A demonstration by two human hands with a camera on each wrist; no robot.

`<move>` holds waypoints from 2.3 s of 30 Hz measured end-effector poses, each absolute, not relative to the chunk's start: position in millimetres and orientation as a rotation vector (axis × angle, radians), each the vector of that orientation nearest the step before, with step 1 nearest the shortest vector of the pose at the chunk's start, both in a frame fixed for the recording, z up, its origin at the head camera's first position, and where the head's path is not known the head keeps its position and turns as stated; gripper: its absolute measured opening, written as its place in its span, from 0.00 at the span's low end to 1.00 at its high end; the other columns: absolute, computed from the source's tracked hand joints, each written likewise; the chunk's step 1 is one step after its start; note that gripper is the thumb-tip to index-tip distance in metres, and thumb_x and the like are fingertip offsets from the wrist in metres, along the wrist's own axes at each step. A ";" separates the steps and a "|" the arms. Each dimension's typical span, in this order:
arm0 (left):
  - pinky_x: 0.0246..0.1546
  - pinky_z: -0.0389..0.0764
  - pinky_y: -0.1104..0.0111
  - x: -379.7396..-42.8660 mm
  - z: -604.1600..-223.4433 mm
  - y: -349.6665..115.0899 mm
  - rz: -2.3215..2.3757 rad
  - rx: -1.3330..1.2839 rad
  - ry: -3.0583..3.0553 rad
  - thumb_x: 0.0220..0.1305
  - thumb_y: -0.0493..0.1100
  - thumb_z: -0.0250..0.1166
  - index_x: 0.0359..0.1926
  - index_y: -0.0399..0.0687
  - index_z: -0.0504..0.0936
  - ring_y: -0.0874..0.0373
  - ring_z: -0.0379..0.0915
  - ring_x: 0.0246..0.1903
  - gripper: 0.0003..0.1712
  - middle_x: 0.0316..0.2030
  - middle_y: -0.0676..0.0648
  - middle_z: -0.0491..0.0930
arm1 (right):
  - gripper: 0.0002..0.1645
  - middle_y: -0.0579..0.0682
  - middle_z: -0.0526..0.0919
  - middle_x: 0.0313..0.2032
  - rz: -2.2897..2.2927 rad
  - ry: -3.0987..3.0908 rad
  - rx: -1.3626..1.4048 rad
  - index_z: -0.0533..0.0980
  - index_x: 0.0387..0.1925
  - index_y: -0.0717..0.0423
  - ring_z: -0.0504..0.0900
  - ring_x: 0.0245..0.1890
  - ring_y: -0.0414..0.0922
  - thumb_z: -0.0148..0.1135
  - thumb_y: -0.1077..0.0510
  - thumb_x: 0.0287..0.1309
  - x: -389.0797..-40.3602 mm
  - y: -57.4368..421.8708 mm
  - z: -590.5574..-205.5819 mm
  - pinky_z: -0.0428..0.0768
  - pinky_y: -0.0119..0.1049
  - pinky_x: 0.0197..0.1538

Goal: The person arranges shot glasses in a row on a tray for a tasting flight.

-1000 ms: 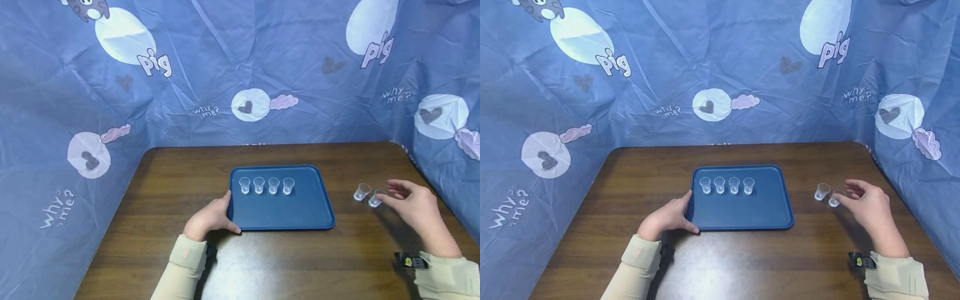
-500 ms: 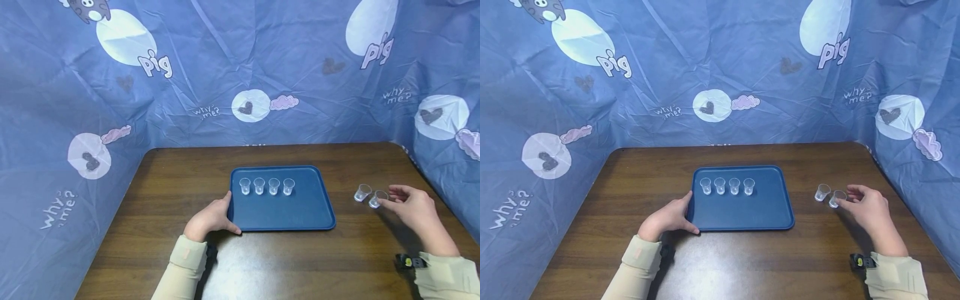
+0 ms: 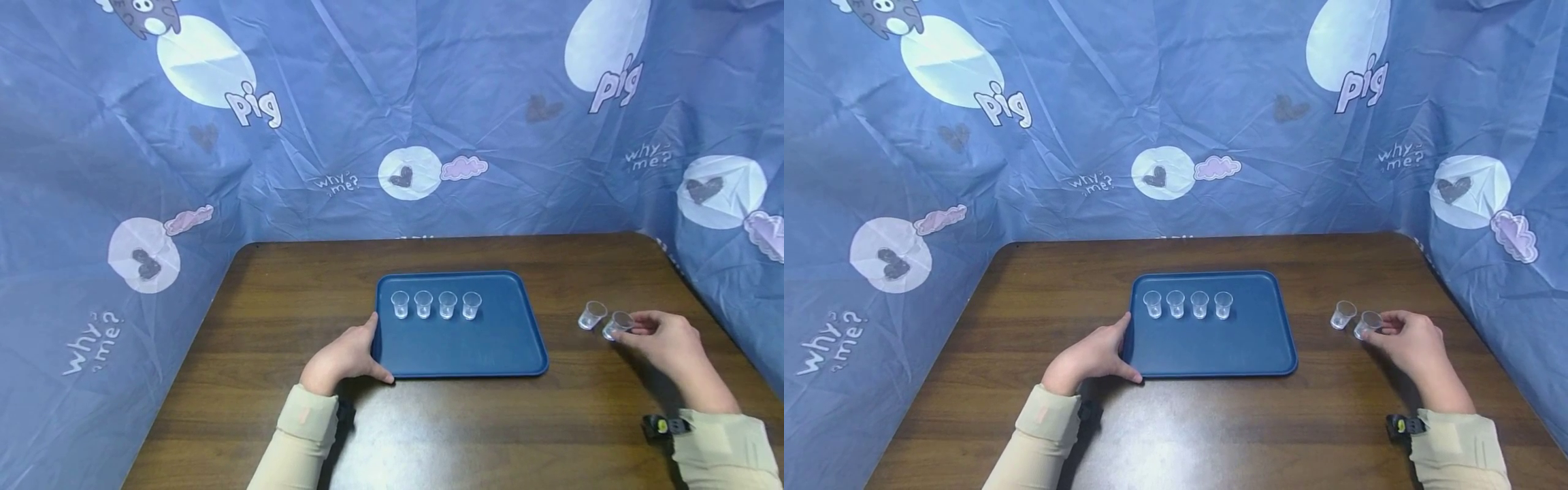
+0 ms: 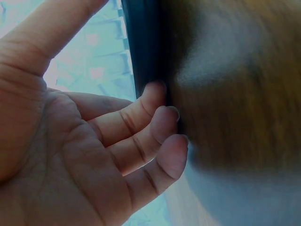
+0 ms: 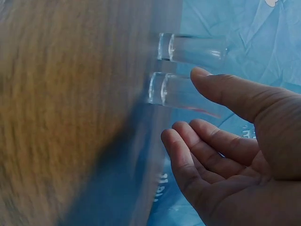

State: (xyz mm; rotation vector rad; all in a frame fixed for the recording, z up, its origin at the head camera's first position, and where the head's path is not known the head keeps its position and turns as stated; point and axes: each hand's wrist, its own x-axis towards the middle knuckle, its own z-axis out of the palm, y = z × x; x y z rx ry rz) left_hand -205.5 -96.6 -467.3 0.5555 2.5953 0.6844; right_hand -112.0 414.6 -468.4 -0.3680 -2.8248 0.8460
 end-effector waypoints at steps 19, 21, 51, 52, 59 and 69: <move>0.66 0.66 0.53 -206.9 -468.0 -96.1 0.679 0.556 2.597 0.43 0.54 0.86 0.78 0.28 0.45 0.41 0.64 0.67 0.76 0.70 0.28 0.63 | 0.24 0.59 0.87 0.31 0.795 -2.770 -0.315 0.83 0.40 0.72 0.82 0.29 0.45 0.78 0.53 0.54 -117.6 416.1 -482.0 0.71 0.49 0.36; 0.66 0.66 0.53 -207.1 -467.8 -95.9 0.678 0.554 2.599 0.43 0.54 0.86 0.78 0.28 0.45 0.41 0.64 0.67 0.76 0.70 0.28 0.63 | 0.24 0.59 0.87 0.30 0.798 -2.769 -0.316 0.82 0.39 0.72 0.82 0.29 0.45 0.78 0.53 0.54 -117.2 415.8 -481.6 0.71 0.49 0.36; 0.66 0.65 0.53 -207.0 -469.2 -96.3 0.698 0.558 2.596 0.43 0.54 0.86 0.78 0.28 0.46 0.41 0.62 0.68 0.75 0.72 0.29 0.60 | 0.19 0.62 0.86 0.29 0.730 -2.593 -0.277 0.83 0.38 0.69 0.68 0.24 0.20 0.76 0.56 0.54 -110.7 403.2 -448.3 0.65 0.48 0.37; 0.66 0.65 0.53 -207.0 -469.3 -96.4 0.698 0.560 2.596 0.43 0.54 0.86 0.78 0.27 0.46 0.41 0.62 0.68 0.75 0.72 0.29 0.60 | 0.18 0.63 0.86 0.29 0.731 -2.585 -0.270 0.83 0.38 0.69 0.67 0.24 0.19 0.76 0.56 0.54 -110.6 402.1 -446.6 0.65 0.48 0.37; 0.67 0.65 0.53 -207.0 -469.1 -96.9 0.694 0.562 2.598 0.43 0.54 0.86 0.78 0.28 0.46 0.41 0.62 0.68 0.75 0.72 0.29 0.60 | 0.18 0.62 0.87 0.31 0.749 -2.556 -0.249 0.83 0.40 0.68 0.65 0.25 0.13 0.76 0.56 0.54 -111.5 391.9 -436.1 0.65 0.42 0.37; 0.66 0.66 0.53 -206.2 -468.3 -96.6 0.706 0.565 2.591 0.43 0.54 0.86 0.78 0.28 0.46 0.41 0.63 0.68 0.75 0.71 0.29 0.61 | 0.19 0.60 0.88 0.31 0.776 -2.569 -0.217 0.84 0.41 0.67 0.69 0.26 0.16 0.76 0.55 0.55 -115.3 376.0 -426.4 0.68 0.36 0.34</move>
